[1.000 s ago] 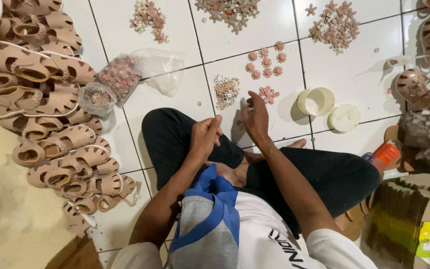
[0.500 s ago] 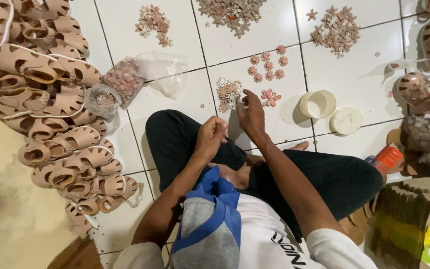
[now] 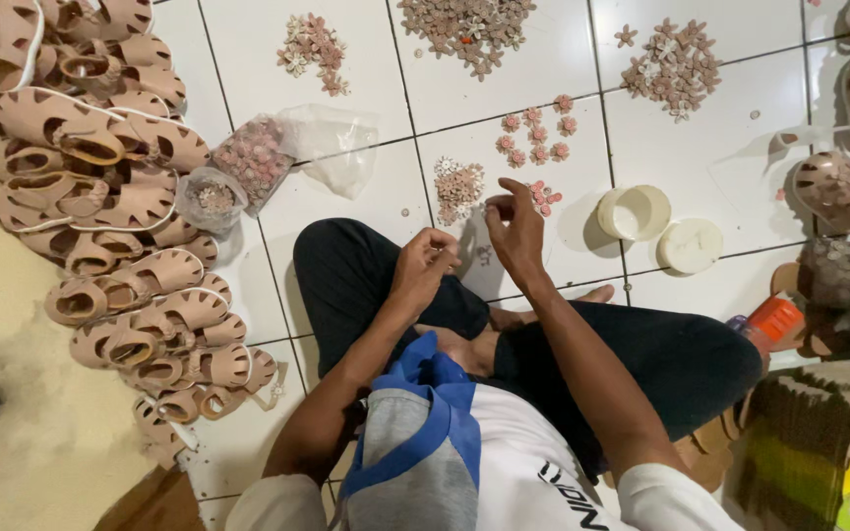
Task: The person sits on the floor and assembles small flower-shaped decorative parts by hand. They pick up individual components, press them together, and place the finished pieces on the floor. The process is repeated continuously with multiple small parts.
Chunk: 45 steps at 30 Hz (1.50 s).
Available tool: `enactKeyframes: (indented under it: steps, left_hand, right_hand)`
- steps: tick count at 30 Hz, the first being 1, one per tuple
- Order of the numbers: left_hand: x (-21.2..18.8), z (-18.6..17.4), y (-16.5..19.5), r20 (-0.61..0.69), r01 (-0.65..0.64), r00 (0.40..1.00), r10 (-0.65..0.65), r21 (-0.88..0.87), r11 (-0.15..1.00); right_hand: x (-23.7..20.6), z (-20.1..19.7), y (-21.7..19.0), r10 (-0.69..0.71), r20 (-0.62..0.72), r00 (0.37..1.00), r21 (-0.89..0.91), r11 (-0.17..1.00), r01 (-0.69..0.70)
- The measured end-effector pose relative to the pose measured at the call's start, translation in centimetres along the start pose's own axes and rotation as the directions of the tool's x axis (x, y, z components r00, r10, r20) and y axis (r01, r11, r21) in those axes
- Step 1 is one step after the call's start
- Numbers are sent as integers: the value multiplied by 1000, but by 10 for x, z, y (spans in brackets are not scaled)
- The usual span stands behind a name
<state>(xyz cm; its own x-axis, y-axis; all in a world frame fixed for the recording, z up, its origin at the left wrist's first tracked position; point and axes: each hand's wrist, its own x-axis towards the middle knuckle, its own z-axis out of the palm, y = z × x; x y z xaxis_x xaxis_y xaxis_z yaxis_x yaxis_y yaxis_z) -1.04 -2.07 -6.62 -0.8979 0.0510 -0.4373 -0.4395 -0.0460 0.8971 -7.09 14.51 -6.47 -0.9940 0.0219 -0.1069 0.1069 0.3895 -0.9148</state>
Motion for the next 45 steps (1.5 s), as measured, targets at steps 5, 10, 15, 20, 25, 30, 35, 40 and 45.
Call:
enactKeyframes:
  steps: [5,10,15,20,25,30,35,40,45]
  left_hand:
    - [1,31,3,25,27,999,-28,69,997]
    - [-5,55,1,109,26,994,-22,-33,999]
    - [-14,58,0,119,-18,993,15,30,999]
    - [-21,47,-2,125,0,992,16,-129,992]
    - [-21,46,3,138,60,990,-34,-191,980]
    - [-23,42,11,123,93,990,-71,-185,978]
    - [-24,42,16,105,112,990,-90,-222,969]
    - [-22,43,17,126,97,990,-67,-247,964]
    - [-27,52,24,147,31,989,-2,-199,979]
  right_hand:
    - [-44,-32,5,218,153,964,513,816,-266]
    - [-75,-50,4,169,117,979,513,834,-205]
    - [-71,-93,17,55,-44,997,48,997,-53]
    - [-35,-160,54,-195,-100,976,-673,735,78]
    - [-28,-157,61,-72,-61,996,-774,633,-2]
    - [-28,-151,62,-118,-69,991,-806,592,14]
    - [-24,-152,64,-35,-74,997,-756,653,-33]
    - [-21,-164,59,157,-236,959,-171,965,-200]
    - [-49,-171,31,317,-31,948,686,697,-210]
